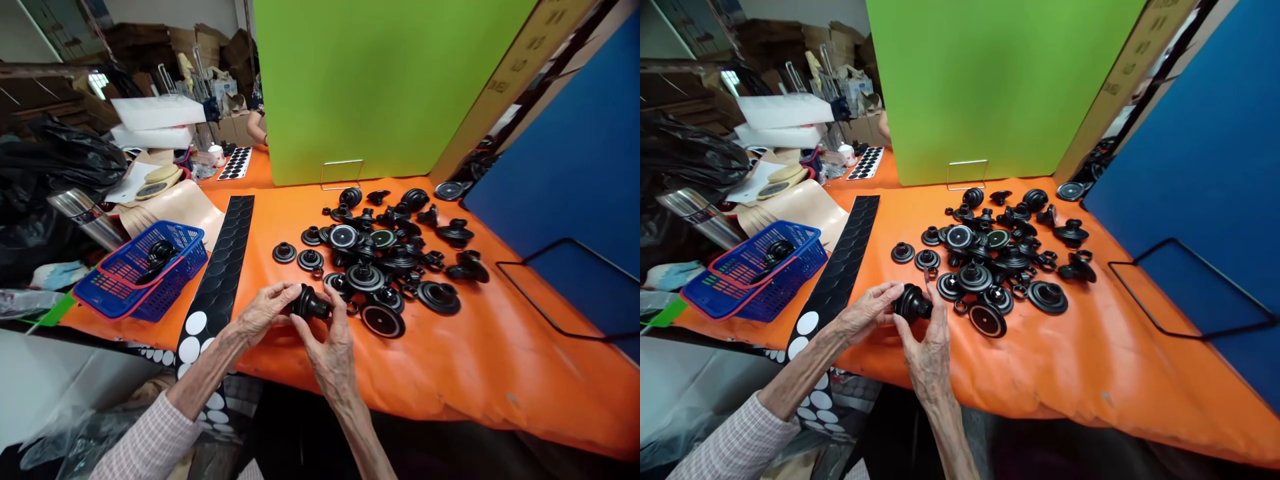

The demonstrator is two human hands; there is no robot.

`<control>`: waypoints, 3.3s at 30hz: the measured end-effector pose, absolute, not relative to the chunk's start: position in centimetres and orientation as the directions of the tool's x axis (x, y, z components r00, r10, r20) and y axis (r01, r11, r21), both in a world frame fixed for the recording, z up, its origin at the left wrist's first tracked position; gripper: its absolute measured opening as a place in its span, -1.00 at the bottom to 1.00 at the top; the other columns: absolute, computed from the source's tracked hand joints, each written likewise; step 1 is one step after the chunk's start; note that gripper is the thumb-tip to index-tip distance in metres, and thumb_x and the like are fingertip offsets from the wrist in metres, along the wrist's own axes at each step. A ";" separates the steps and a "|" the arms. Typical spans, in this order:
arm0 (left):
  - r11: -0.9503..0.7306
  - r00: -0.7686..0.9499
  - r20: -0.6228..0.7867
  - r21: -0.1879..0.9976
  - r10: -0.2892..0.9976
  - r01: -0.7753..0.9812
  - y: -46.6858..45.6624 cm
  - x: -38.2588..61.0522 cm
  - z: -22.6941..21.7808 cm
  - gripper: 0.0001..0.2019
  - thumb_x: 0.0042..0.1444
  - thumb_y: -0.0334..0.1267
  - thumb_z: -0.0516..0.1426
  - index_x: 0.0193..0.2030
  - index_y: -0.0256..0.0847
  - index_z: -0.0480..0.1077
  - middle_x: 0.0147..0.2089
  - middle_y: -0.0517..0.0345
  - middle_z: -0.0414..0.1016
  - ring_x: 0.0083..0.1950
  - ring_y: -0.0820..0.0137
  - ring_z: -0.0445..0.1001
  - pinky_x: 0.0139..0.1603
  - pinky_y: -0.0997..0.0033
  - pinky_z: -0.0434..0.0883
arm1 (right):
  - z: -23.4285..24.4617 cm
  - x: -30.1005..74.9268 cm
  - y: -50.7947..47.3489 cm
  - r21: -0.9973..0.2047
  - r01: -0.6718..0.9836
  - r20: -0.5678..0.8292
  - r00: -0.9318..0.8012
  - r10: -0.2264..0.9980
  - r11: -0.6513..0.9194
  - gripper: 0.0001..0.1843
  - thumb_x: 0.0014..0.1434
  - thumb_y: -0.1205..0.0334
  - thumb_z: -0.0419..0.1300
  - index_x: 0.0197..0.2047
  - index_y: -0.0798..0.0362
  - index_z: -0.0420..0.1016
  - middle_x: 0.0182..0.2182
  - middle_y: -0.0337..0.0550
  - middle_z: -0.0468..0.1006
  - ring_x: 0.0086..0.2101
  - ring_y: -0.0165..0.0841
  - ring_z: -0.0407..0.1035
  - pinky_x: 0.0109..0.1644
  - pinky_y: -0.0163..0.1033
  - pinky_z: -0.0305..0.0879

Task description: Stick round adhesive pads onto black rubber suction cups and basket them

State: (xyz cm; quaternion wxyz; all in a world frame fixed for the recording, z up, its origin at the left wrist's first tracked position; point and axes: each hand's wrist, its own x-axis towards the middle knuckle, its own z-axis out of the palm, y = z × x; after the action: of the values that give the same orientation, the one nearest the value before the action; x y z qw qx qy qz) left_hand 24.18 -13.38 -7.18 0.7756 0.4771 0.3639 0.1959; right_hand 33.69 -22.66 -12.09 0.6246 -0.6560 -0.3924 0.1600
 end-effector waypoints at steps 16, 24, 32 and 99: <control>0.662 0.475 -0.484 0.665 0.735 -0.346 -15.4 20.8 -8.4 -0.77 0.13 -0.21 0.19 -0.18 -0.36 0.48 -0.10 -0.09 0.52 -0.10 0.22 0.50 -0.11 0.14 0.54 | -13.9 35.7 -22.0 -0.821 0.571 0.401 0.602 0.690 -0.020 -0.29 0.13 -0.10 0.19 0.25 0.00 0.10 0.05 0.08 0.29 0.04 -0.09 0.25 0.11 0.14 0.24; 0.280 0.467 -0.209 0.956 0.859 -0.088 -16.2 20.3 -9.1 -0.71 0.09 -0.25 0.20 -0.03 -0.24 0.39 -0.02 -0.03 0.46 -0.04 0.25 0.49 0.07 0.09 0.46 | -11.2 35.9 -25.3 -0.922 0.386 0.303 0.699 0.647 0.016 -0.80 0.22 0.06 0.13 -0.19 -0.01 0.42 -0.31 -0.15 0.45 -0.28 -0.29 0.39 -0.11 -0.10 0.36; -0.551 0.555 0.281 0.728 0.783 0.408 -17.5 17.8 -12.7 -0.35 0.06 -0.37 0.17 0.29 -0.09 0.08 0.21 -0.06 0.26 0.27 0.22 0.29 0.31 0.10 0.25 | -12.6 35.0 -28.1 -0.996 0.016 -0.051 0.683 0.729 -0.085 -0.69 0.04 -0.06 0.26 -0.30 0.01 0.45 -0.39 -0.18 0.51 -0.34 -0.30 0.43 -0.21 -0.18 0.42; 0.497 0.476 -0.362 0.845 0.802 -0.196 -20.1 17.8 -9.6 -0.61 -0.02 -0.18 0.29 -0.05 -0.26 0.44 0.00 -0.02 0.50 -0.05 0.23 0.52 -0.13 0.24 0.55 | -11.9 27.9 -25.9 -0.809 0.587 0.363 0.556 0.748 -0.044 -0.87 0.28 0.27 0.00 -0.34 -0.03 0.27 -0.25 -0.07 0.41 -0.15 -0.26 0.35 -0.11 -0.08 0.37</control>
State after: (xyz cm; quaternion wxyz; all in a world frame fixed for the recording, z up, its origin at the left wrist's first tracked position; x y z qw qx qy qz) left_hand 17.81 -20.10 -9.59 0.7692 0.3823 0.3963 0.3243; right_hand 27.95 -25.91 -11.94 0.5122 -0.7182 -0.4645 0.0787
